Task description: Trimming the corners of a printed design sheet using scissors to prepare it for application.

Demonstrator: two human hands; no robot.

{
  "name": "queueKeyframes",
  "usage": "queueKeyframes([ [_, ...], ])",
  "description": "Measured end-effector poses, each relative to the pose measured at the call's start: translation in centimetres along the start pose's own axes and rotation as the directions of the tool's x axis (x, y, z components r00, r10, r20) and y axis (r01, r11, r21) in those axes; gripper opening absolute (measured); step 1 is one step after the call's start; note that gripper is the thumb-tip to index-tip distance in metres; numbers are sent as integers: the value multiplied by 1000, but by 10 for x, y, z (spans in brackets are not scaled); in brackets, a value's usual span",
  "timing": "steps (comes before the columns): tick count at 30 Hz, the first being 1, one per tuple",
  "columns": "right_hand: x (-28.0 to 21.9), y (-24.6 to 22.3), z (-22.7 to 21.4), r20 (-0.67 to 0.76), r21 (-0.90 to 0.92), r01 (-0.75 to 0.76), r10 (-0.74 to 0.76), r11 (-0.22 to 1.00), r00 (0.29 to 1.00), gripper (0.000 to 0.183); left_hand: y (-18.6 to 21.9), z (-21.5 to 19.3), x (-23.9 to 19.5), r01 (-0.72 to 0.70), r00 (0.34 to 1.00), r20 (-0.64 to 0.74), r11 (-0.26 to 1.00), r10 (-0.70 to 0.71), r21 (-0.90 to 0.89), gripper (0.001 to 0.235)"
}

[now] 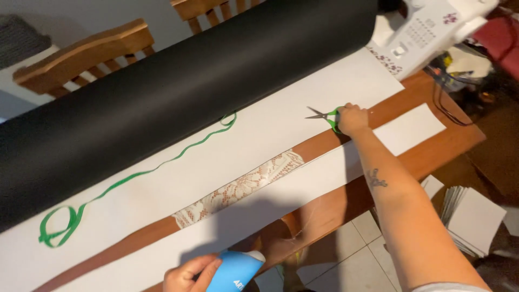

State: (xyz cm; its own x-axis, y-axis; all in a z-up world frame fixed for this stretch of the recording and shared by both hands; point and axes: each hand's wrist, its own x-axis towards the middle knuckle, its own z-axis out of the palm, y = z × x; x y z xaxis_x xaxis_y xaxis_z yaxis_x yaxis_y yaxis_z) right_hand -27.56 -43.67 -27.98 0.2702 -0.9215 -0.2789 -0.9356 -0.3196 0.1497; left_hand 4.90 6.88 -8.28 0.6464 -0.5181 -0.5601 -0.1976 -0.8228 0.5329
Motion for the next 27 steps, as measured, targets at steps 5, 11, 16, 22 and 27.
queueKeyframes([
  [5, -33, -22, -53, 206, 68, -49, 34, 996, 978, 57, 49, -25, -23, 61, 994, 104, 977, -40, -206, 21],
  [11, -21, -8, -18, 83, 41, -56, 52, 998, 995, 46, 34, -23, -10, -434, 886, 90, 881, 455, -186, 14],
  [16, -65, -9, -33, -99, 491, -21, 80, 871, 992, 20, 63, -48, -32, -303, 889, 180, 836, 421, -458, 14],
  [22, -300, -74, -165, -318, 817, 483, -453, 315, 833, 19, 101, -85, -62, -156, 888, 349, 911, 299, -382, 27],
  [27, -390, -101, -216, -419, 484, 816, -735, 316, 533, 71, 113, -98, -76, -541, 720, 322, 788, 614, -293, 20],
])
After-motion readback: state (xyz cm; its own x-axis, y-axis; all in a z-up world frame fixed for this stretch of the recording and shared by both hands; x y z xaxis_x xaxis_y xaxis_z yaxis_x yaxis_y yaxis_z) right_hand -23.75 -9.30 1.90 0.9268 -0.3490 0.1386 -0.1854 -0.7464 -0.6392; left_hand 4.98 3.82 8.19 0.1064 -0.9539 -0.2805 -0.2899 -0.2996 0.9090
